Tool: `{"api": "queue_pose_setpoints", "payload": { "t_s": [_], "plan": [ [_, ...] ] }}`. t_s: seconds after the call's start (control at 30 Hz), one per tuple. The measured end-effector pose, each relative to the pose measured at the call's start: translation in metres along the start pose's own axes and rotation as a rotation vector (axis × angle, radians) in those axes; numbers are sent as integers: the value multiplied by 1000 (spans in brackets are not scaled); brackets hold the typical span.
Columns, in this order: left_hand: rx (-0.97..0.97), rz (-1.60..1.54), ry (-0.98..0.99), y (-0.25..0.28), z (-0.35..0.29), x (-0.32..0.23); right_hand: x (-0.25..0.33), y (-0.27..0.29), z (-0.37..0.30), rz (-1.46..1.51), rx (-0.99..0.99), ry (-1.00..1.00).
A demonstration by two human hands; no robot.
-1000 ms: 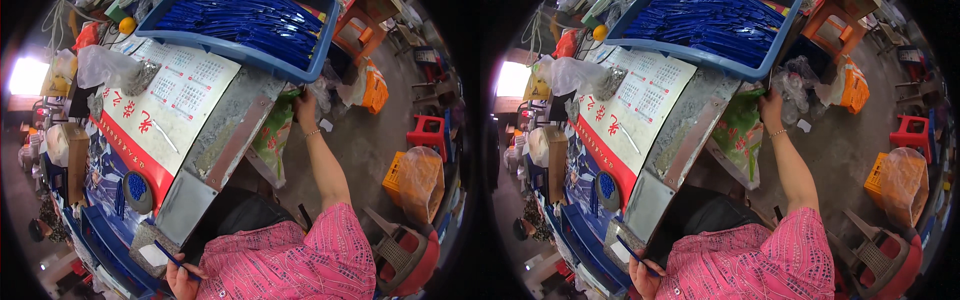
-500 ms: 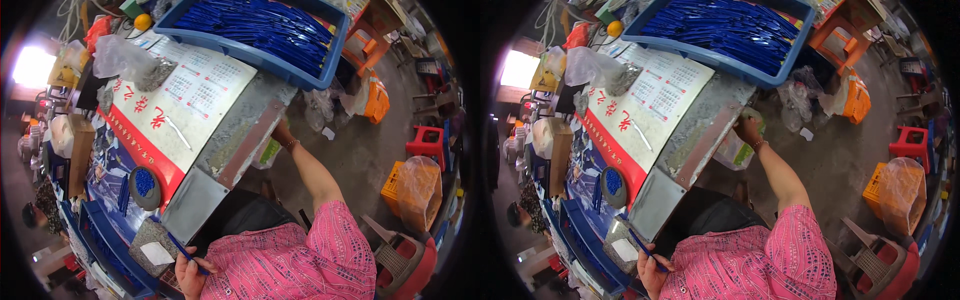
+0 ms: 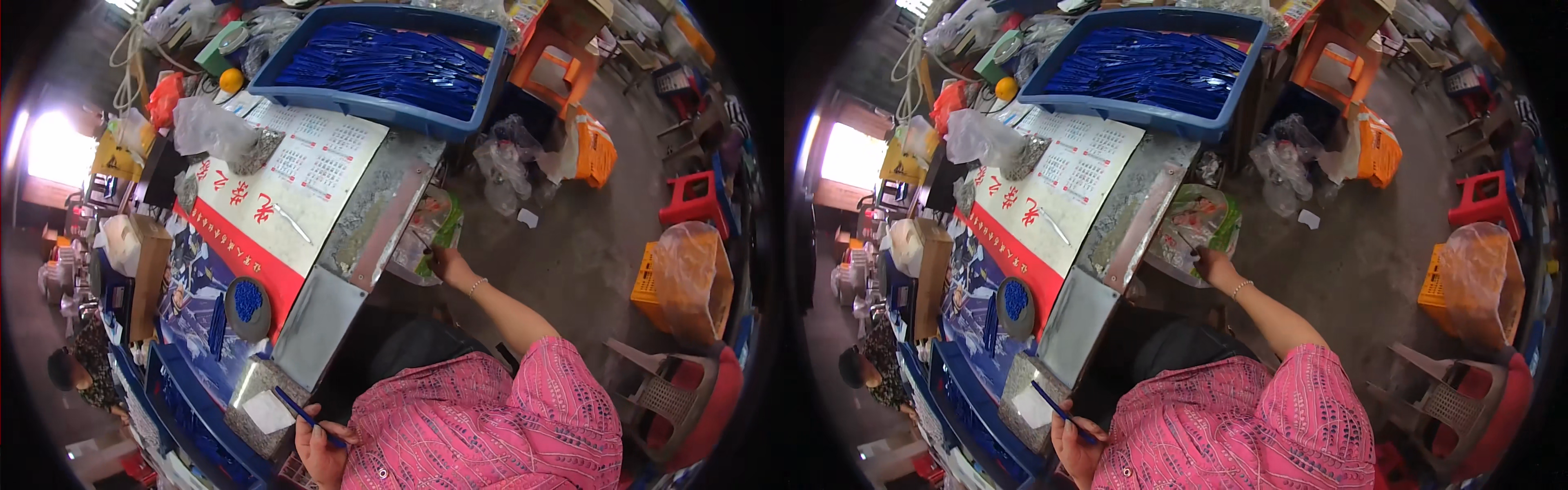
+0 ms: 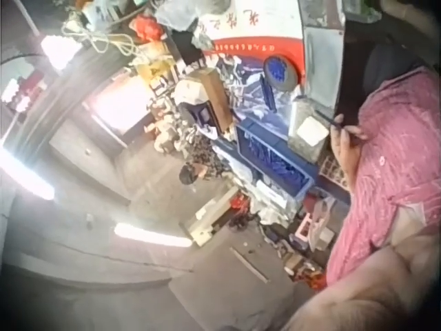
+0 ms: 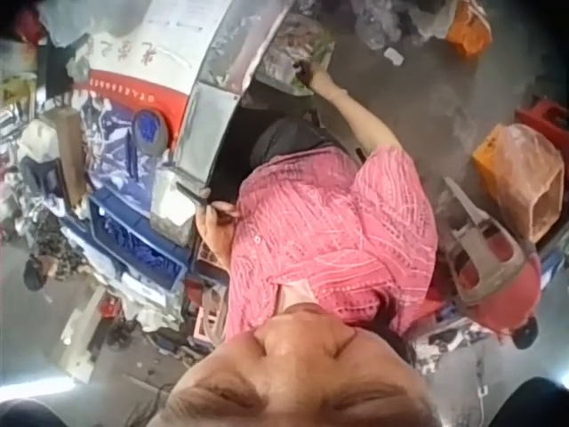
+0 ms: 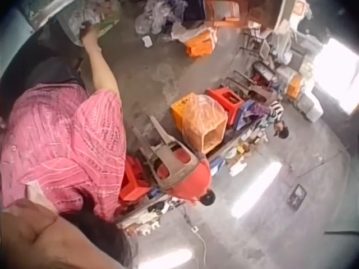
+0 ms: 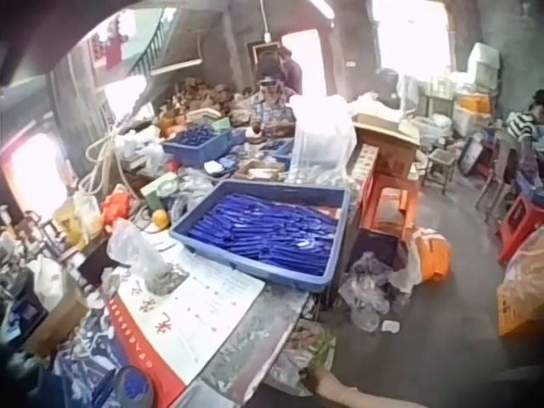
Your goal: The worker is assembling small blue pen-like components and beads onto cards at a factory workstation.
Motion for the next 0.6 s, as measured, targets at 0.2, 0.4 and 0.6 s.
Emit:
{"api": "queue_pose_setpoints", "payload": {
  "t_s": [0.2, 0.4, 0.6],
  "plan": [
    [9, -159, -41, 7, -28, -4, 55, 11, -70, 44, -16, 61],
    [-44, -196, 38, 25, -49, 0, 181, 52, -102, 87, 111, 296],
    [-75, -326, -57, 59, -40, 0, 312, 27, -74, 167, 325, 537]
  ]
}}
Point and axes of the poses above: each hand's wrist, its own z-axis towards the middle knuckle, its own y-axis out of the back of the hand, x = y × z, the point moved 3 cm from there along z, towards the middle knuckle, and after that the axes turned 3 degrees about x, right-handed, at the moved point
